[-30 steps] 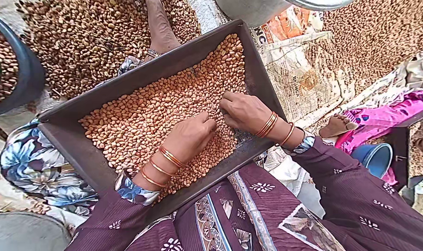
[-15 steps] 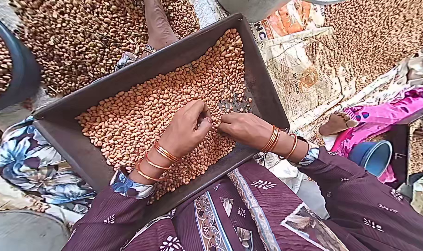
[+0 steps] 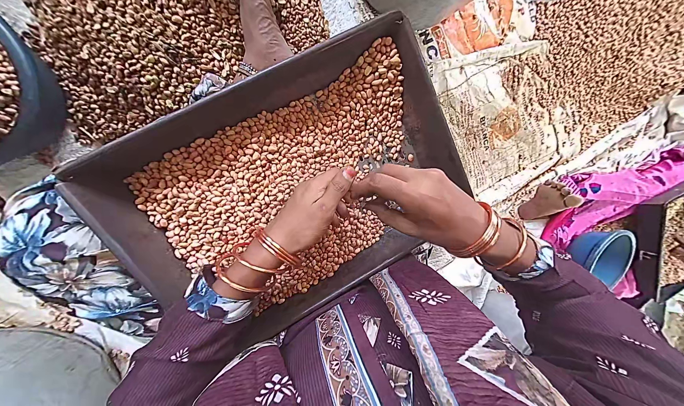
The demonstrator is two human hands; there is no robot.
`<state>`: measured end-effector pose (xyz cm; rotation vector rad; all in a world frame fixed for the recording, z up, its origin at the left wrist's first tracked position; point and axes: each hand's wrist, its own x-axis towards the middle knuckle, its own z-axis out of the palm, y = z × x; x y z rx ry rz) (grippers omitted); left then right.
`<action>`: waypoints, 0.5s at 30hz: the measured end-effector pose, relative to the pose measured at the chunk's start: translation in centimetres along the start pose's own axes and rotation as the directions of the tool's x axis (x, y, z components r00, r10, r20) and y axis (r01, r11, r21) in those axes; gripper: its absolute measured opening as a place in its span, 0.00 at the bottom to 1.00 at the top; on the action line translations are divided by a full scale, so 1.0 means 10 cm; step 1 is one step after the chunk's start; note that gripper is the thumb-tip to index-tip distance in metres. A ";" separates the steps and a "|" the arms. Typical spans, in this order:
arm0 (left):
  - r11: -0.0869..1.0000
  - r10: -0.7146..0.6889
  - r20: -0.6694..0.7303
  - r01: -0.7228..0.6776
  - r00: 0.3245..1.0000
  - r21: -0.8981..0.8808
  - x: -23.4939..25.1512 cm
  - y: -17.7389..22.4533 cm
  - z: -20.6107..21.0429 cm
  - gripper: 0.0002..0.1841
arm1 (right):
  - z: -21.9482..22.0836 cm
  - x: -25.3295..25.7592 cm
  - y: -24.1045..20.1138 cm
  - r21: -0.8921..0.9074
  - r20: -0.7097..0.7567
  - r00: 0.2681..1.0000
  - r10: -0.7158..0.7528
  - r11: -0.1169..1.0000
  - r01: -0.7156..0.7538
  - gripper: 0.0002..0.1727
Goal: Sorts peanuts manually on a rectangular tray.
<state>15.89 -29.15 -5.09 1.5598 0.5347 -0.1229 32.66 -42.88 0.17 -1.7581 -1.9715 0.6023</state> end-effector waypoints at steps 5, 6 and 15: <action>0.999 -0.035 0.078 0.036 0.996 -0.007 0.01 -0.06 -0.05 0.18 | 0.11 -0.16 0.08 -0.149 0.256 0.965 0.057 0.989 -0.019 0.07; 0.999 -0.033 0.070 0.033 0.997 -0.006 0.02 -0.08 -0.07 0.17 | 0.18 -0.20 0.13 -0.151 0.322 0.945 0.061 0.988 -0.012 0.07; 0.918 0.153 -0.045 -0.125 0.987 0.377 -0.02 -0.06 -0.11 0.10 | 0.40 -0.29 0.17 -0.237 0.344 0.939 -0.008 0.967 0.095 0.06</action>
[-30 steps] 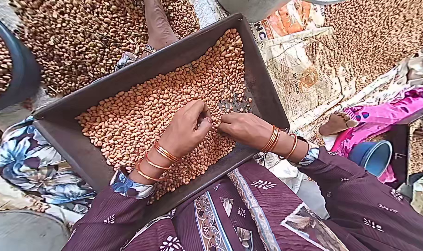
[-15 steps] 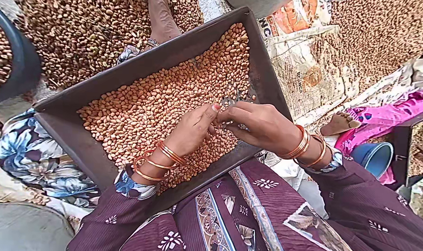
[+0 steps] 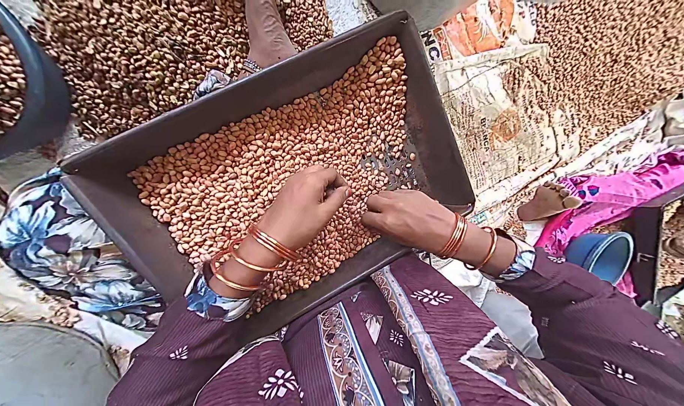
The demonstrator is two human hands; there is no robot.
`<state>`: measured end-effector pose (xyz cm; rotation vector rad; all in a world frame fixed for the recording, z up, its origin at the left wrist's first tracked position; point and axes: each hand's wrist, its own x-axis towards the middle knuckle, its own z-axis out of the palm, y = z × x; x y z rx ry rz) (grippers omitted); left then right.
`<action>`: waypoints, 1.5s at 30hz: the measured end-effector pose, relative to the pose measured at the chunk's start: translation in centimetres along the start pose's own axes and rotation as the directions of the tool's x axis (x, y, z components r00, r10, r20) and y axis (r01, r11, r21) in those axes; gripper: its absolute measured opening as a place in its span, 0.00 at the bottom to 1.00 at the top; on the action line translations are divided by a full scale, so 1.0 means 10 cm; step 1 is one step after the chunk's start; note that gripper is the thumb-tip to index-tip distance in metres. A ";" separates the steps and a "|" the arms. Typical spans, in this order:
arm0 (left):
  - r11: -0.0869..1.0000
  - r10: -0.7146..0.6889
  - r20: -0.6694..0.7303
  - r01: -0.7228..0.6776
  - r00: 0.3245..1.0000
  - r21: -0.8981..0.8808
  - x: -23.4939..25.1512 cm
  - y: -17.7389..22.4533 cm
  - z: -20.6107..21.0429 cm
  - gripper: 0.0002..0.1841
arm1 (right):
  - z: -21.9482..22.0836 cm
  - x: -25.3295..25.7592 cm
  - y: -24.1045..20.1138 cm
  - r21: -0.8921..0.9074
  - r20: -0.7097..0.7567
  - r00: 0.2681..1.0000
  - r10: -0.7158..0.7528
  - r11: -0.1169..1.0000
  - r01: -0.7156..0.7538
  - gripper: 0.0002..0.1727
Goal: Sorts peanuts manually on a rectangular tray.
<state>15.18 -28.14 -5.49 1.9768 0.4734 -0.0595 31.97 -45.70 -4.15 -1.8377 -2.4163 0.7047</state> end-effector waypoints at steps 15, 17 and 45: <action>0.934 0.130 0.044 -0.137 0.991 0.330 -0.02 -0.08 0.13 0.08 | -0.07 0.08 0.13 -0.057 0.150 0.978 -0.143 0.987 0.153 0.07; 0.943 0.123 0.059 -0.135 0.991 0.304 0.00 -0.10 0.11 0.10 | -0.11 0.07 0.15 -0.069 0.158 0.972 -0.175 0.980 0.187 0.08; 0.972 -0.059 -0.463 -0.055 0.884 -0.229 -0.04 -0.21 -0.58 0.10 | -0.78 1.32 0.48 -0.021 0.150 0.932 0.331 0.943 -0.332 0.24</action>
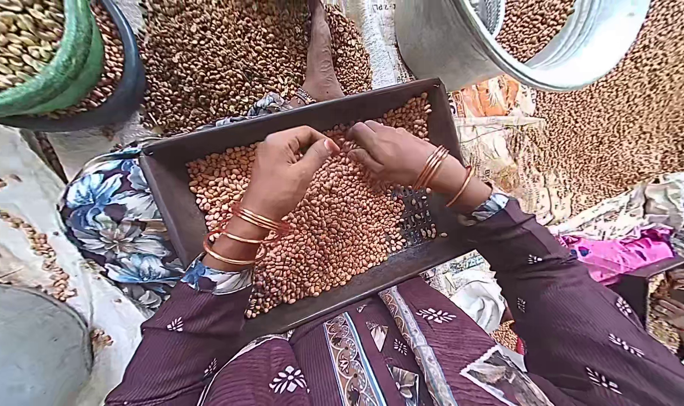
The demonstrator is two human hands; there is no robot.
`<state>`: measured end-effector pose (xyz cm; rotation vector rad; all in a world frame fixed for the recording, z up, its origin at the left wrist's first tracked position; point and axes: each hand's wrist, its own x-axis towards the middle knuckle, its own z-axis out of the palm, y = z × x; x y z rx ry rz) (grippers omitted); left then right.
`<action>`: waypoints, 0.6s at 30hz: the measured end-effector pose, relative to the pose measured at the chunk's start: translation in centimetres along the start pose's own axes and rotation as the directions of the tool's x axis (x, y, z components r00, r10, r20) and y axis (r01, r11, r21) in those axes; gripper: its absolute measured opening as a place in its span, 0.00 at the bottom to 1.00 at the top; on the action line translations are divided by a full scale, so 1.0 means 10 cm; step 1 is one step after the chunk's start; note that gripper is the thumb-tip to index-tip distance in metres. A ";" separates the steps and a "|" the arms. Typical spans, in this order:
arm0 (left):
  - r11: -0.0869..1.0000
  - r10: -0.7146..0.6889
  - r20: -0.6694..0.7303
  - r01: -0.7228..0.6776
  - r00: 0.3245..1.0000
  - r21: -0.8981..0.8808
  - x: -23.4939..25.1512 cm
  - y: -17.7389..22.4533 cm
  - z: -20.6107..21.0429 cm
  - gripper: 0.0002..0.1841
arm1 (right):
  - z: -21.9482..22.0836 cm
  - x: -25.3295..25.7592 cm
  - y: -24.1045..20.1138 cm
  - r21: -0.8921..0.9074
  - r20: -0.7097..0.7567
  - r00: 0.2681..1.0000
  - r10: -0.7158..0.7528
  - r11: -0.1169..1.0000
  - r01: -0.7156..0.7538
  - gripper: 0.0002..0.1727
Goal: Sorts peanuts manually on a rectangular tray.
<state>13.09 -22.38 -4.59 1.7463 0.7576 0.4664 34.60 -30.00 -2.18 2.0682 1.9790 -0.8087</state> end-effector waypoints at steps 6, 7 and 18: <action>0.998 -0.062 -0.088 0.061 0.994 -0.009 -0.01 -0.13 -0.32 0.08 | -0.15 -0.21 0.17 -0.089 -0.266 0.944 0.198 0.970 -0.228 0.23; 0.996 -0.058 -0.066 0.062 0.996 0.061 -0.02 -0.15 -0.33 0.09 | -0.12 -0.22 0.20 -0.127 -0.213 0.923 0.321 0.927 -0.352 0.23; 0.877 0.237 0.195 -0.296 0.952 0.380 -0.09 -0.22 0.02 0.09 | 0.07 -0.30 -0.05 0.228 -0.244 0.922 -0.300 0.907 0.355 0.09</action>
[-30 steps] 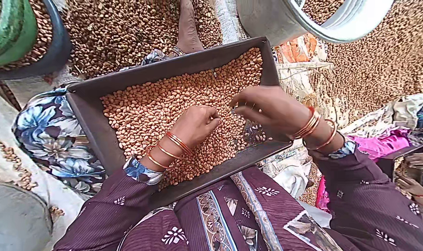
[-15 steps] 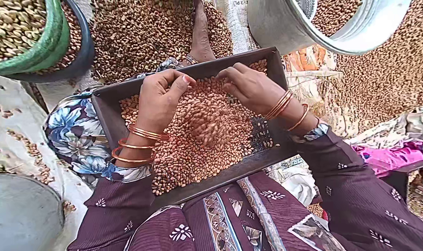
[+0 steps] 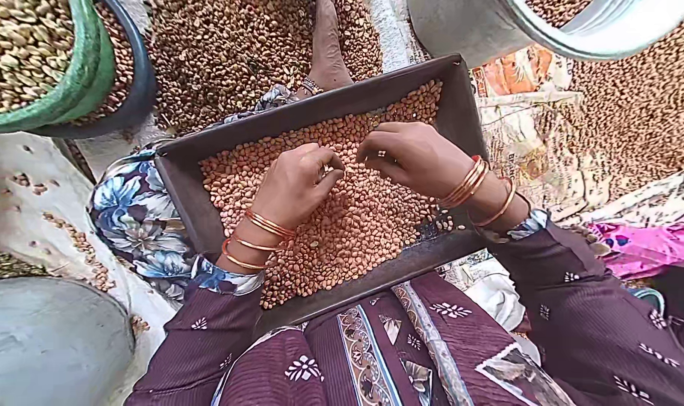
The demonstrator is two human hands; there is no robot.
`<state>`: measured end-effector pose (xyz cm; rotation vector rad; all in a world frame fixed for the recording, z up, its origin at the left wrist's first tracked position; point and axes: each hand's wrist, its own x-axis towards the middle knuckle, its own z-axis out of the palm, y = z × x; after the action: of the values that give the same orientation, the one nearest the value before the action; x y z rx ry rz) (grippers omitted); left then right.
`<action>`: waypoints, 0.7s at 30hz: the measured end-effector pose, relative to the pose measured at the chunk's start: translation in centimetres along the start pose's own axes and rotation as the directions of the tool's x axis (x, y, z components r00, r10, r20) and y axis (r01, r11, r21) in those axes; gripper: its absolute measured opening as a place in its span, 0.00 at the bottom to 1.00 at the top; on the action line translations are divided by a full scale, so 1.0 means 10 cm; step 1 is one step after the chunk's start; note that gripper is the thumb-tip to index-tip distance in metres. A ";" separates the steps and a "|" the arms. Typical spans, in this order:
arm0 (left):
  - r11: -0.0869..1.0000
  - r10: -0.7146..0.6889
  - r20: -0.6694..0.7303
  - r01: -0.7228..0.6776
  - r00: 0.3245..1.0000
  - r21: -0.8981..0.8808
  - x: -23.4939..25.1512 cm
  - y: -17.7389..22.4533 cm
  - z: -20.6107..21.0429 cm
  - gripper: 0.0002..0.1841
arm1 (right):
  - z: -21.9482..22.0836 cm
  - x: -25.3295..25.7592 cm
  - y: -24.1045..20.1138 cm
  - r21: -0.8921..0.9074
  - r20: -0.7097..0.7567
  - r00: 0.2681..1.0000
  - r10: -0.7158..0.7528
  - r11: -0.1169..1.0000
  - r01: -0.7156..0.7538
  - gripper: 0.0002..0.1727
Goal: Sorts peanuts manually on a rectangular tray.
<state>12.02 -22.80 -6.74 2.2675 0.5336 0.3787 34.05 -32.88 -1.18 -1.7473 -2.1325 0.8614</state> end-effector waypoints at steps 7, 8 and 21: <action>0.966 -0.072 0.044 0.059 0.996 0.250 -0.11 0.22 0.15 0.12 | 0.29 0.24 0.09 -0.124 -0.015 0.999 -0.046 0.991 0.043 0.07; 0.966 -0.077 0.040 0.065 0.996 0.252 -0.09 0.24 0.18 0.11 | 0.28 0.23 0.08 -0.123 -0.006 0.999 -0.032 0.992 0.031 0.06; 0.987 0.000 0.038 -0.006 0.999 0.159 -0.07 0.18 0.20 0.12 | -0.04 0.06 0.22 0.764 0.104 0.969 0.225 0.605 -0.223 0.08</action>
<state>12.73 -25.51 -6.78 2.4242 0.5576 0.3030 35.87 -32.02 -2.28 -1.5031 -1.1878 1.5473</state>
